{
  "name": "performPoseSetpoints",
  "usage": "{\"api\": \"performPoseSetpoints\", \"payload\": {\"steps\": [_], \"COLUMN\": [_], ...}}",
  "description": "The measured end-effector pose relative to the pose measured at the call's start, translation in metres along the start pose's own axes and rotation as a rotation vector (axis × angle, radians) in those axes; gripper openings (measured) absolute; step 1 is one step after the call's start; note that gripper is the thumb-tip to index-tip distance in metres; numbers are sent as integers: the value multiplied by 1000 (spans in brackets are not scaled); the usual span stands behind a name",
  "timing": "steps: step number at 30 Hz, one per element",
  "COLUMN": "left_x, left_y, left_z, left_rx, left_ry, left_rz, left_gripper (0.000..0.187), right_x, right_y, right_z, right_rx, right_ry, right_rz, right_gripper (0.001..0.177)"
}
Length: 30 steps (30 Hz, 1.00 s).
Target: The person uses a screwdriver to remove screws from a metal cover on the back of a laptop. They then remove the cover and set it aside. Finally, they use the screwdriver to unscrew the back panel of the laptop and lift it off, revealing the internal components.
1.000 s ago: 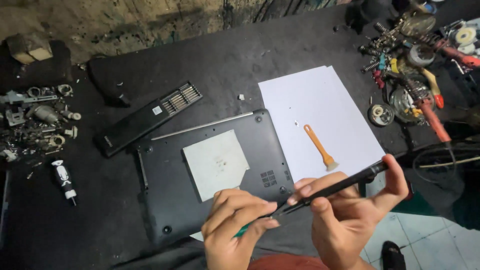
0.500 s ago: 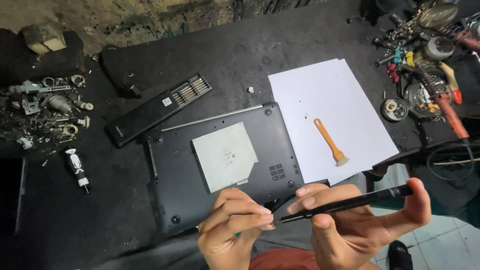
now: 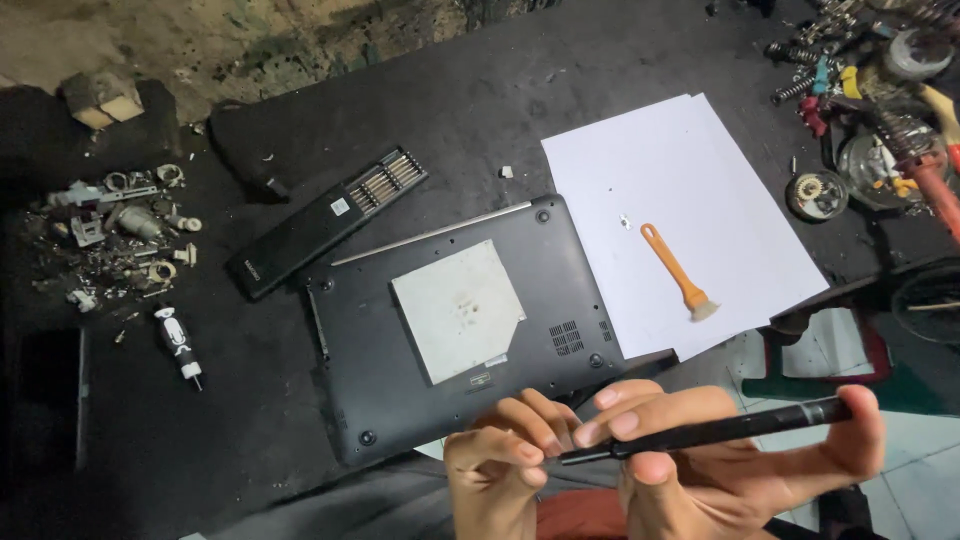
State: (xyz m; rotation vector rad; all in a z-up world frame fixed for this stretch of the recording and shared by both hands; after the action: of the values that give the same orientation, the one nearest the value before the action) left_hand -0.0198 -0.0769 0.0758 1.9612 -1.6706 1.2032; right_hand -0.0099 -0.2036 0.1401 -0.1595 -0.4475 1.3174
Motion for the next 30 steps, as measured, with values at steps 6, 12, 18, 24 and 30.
{"api": "performPoseSetpoints", "payload": {"steps": [6, 12, 18, 24, 30], "left_x": [-1, -1, -7, -3, -6], "left_y": [4, 8, 12, 8, 8], "left_z": [5, 15, 23, 16, 21], "left_rx": [-59, -15, -32, 49, -30], "left_ry": [31, 95, 94, -5, 60], "left_rz": [-51, -83, -170, -113, -208], "left_gripper": [6, 11, 10, 21, 20], "right_x": [3, 1, 0, -1, 0], "right_y": [0, 5, 6, 1, -1], "right_z": [2, 2, 0, -10, -11], "right_rx": [-8, -76, -93, -45, -198], "right_ry": [52, 23, 42, 189, 228], "right_rz": [-55, -45, -4, 60, 73], "right_gripper": [83, 85, 91, 25, 28]}}
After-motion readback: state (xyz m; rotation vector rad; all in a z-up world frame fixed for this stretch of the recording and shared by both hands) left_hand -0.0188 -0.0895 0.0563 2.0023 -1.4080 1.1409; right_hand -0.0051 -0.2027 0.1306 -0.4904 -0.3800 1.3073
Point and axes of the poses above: each hand's wrist, its own y-axis away from the middle knuckle, its own x-axis out of the palm, z = x × y, the point moved 6 cm from there along -y, towards the middle knuckle, and after that the axes turned 2 degrees about z, right-handed, at the moved point
